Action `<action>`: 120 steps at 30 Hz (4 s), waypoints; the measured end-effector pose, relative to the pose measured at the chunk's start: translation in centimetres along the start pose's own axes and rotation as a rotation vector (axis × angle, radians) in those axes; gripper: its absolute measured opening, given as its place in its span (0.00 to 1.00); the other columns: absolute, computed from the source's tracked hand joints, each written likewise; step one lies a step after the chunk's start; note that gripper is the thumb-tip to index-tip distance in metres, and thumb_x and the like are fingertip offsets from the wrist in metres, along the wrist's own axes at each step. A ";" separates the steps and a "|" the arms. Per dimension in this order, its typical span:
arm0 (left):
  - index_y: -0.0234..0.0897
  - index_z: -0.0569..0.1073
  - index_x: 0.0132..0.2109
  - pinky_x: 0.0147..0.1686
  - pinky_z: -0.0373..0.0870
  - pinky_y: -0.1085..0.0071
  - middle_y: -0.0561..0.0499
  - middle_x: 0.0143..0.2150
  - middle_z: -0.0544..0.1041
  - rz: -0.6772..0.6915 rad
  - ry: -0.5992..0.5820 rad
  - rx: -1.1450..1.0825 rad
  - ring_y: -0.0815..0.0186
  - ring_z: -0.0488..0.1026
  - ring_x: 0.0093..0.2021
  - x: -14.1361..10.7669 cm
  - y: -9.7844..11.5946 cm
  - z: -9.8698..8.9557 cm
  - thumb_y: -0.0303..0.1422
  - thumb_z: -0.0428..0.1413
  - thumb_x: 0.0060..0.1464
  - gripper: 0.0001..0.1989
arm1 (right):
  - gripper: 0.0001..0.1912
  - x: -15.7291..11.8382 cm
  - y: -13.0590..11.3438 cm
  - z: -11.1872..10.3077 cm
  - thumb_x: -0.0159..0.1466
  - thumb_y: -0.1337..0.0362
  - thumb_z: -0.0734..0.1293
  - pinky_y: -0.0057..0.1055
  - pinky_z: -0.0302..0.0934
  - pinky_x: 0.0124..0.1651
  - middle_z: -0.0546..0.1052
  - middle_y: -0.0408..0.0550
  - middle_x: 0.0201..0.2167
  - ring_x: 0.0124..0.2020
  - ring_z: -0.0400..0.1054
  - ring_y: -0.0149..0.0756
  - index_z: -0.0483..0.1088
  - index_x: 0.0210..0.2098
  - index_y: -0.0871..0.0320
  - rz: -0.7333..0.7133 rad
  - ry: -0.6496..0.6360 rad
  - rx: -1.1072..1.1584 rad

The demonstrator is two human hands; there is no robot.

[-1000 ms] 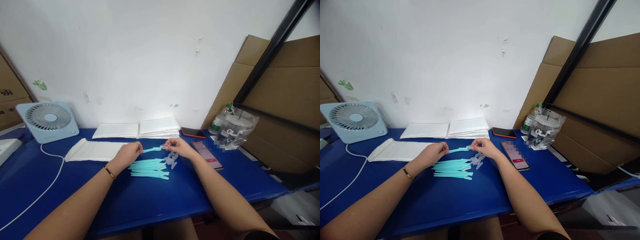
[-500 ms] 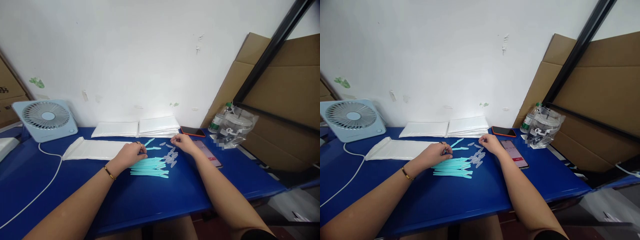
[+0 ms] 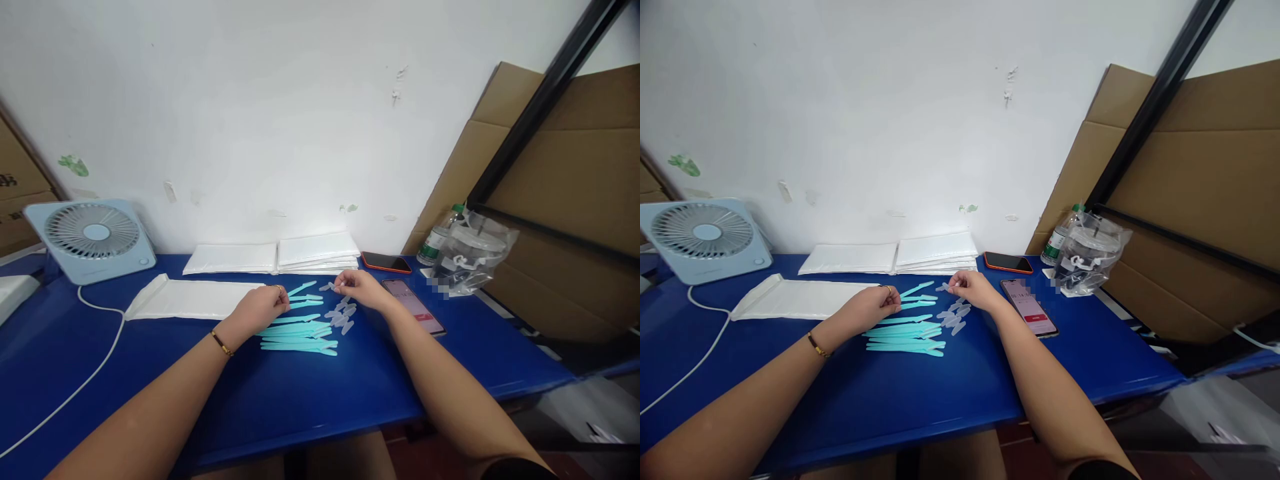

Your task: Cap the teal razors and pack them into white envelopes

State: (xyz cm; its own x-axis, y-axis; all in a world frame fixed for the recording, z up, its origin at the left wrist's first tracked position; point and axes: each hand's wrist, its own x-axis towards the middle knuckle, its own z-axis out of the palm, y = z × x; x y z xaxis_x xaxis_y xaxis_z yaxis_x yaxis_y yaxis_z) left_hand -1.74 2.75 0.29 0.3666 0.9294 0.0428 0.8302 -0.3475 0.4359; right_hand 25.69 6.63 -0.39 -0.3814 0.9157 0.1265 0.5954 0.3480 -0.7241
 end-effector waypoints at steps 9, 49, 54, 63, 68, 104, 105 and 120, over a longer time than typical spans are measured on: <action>0.40 0.70 0.34 0.27 0.59 0.73 0.52 0.31 0.76 -0.025 0.032 -0.063 0.65 0.71 0.31 0.4 -0.9 0.2 0.40 0.51 0.52 0.09 | 0.16 -0.7 -1.6 0.7 0.54 0.53 0.69 0.25 0.57 0.29 0.73 0.45 0.26 0.26 0.63 0.28 0.73 0.32 0.61 -0.072 -0.154 0.281; 0.38 0.70 0.36 0.30 0.61 0.72 0.51 0.30 0.74 0.172 0.043 0.108 0.66 0.69 0.30 -0.3 0.3 -1.9 0.34 0.46 0.56 0.10 | 0.15 -0.9 -1.8 0.8 0.58 0.55 0.66 0.31 0.64 0.35 0.75 0.48 0.29 0.29 0.68 0.33 0.72 0.37 0.61 -0.131 0.102 0.306; 0.39 0.71 0.37 0.30 0.61 0.72 0.51 0.30 0.74 0.186 0.025 0.079 0.66 0.69 0.30 -0.3 0.4 -1.6 0.35 0.45 0.56 0.10 | 0.15 -0.9 -2.6 2.0 0.59 0.56 0.65 0.31 0.64 0.36 0.76 0.47 0.28 0.30 0.69 0.33 0.73 0.38 0.60 -0.155 0.090 0.272; 0.38 0.72 0.40 0.36 0.65 0.70 0.49 0.37 0.76 0.118 0.056 0.080 0.62 0.71 0.38 0.0 0.5 -1.1 0.34 0.48 0.54 0.11 | 0.12 -0.8 -1.8 0.9 0.60 0.59 0.64 0.31 0.63 0.39 0.77 0.48 0.36 0.36 0.69 0.36 0.75 0.41 0.56 -0.181 0.088 0.005; 0.41 0.74 0.40 0.37 0.65 0.71 0.50 0.41 0.74 0.207 -0.025 0.044 0.63 0.70 0.40 -0.3 0.4 -1.0 0.38 0.52 0.51 0.11 | 0.08 -0.9 1.1 -1.7 0.55 0.65 0.67 0.29 0.60 0.36 0.74 0.47 0.33 0.32 0.67 0.33 0.76 0.34 0.57 -0.131 0.010 -0.225; 0.39 0.68 0.34 0.30 0.62 0.72 0.53 0.30 0.74 0.025 -0.041 -0.293 0.66 0.67 0.29 0.3 -0.7 -0.3 0.42 0.46 0.54 0.13 | 0.11 -0.8 -0.4 0.4 0.48 0.61 0.74 0.29 0.65 0.33 0.76 0.47 0.28 0.29 0.70 0.32 0.75 0.28 0.60 -0.190 0.024 0.466; 0.39 0.68 0.34 0.29 0.62 0.72 0.53 0.30 0.74 0.026 -0.043 -0.297 0.66 0.67 0.29 0.3 -0.6 -0.3 0.42 0.46 0.54 0.13 | 0.10 -0.8 -0.5 0.6 0.48 0.61 0.74 0.29 0.65 0.34 0.76 0.47 0.29 0.29 0.70 0.32 0.75 0.28 0.60 -0.204 0.031 0.466; 0.41 0.73 0.39 0.39 0.63 0.68 0.51 0.38 0.75 0.114 0.034 0.039 0.61 0.71 0.40 -0.3 0.9 -0.6 0.40 0.54 0.49 0.11 | 0.06 -0.9 0.0 -0.7 0.53 0.64 0.70 0.27 0.61 0.35 0.77 0.46 0.32 0.32 0.69 0.33 0.77 0.31 0.56 -0.132 -0.012 -0.121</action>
State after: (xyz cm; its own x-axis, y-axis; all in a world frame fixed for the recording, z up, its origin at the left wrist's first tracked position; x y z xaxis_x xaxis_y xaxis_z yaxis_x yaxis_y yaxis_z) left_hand -1.35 2.28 1.19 0.4458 0.8870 0.1205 0.7998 -0.4551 0.3914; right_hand 26.52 5.93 -0.05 -0.4697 0.8583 0.2068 0.6201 0.4875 -0.6147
